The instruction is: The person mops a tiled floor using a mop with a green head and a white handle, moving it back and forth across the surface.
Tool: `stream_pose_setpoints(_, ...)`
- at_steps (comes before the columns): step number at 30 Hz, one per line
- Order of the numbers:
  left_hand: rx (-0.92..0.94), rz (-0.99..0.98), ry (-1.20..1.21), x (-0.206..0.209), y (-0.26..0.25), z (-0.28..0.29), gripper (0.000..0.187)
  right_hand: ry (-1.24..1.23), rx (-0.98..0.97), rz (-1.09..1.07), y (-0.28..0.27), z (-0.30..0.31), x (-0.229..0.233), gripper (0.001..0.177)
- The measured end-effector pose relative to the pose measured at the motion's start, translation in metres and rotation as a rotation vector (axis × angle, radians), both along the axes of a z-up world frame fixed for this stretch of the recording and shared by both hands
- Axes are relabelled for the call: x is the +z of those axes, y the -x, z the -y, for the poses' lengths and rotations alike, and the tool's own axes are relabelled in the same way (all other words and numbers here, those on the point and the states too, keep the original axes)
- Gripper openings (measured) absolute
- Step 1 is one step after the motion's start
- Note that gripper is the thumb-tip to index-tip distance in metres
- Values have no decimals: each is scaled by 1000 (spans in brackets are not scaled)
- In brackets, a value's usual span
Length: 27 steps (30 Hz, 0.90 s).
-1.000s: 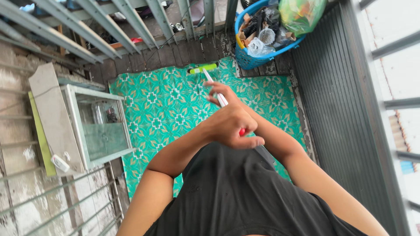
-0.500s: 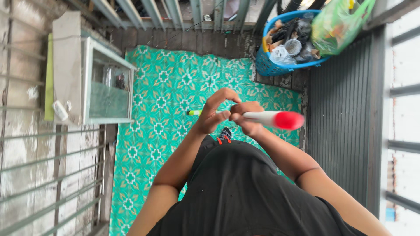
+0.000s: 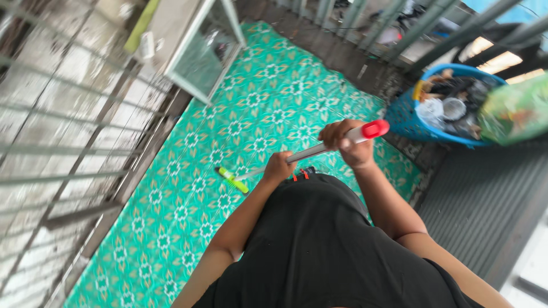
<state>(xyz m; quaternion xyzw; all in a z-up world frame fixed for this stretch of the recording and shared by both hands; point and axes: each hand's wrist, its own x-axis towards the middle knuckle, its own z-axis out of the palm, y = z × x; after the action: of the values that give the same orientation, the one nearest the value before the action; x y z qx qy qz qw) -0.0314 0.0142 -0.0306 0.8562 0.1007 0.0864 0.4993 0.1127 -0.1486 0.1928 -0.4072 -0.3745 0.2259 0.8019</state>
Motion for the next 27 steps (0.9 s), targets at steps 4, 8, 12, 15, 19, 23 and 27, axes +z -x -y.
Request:
stream_pose_setpoints(4, 155, -145, -115, -55, 71, -20, 25, -64, 183, -195, 8, -11, -22, 32)
stream_pose_setpoints(8, 330, -267, -149, -95, 137, -28, 21, 124, 324, -321, 32, -36, -71, 24)
stream_pose_setpoints(12, 392, -391, -168, -101, 194, -37, 20, 313, 506, -354, 58, -58, -105, 28)
stream_pose_setpoints(15, 482, -524, -173, -98, 234, -31, 26, 405, 712, -415, 74, -76, -142, 30)
stream_pose_setpoints(19, 636, -825, -168, -93, 254, -10, 41, 541, 842, -384, 85, -93, -184, 27)
stream_pose_setpoints(23, 738, -915, -143, -93, 227, 21, 47, 557, 907, -254, 75, -83, -196, 26)
stream_pose_setpoints(27, 821, -807, -102, -101, 169, 54, 43, 471, 862, -61, 35, -57, -179, 25)
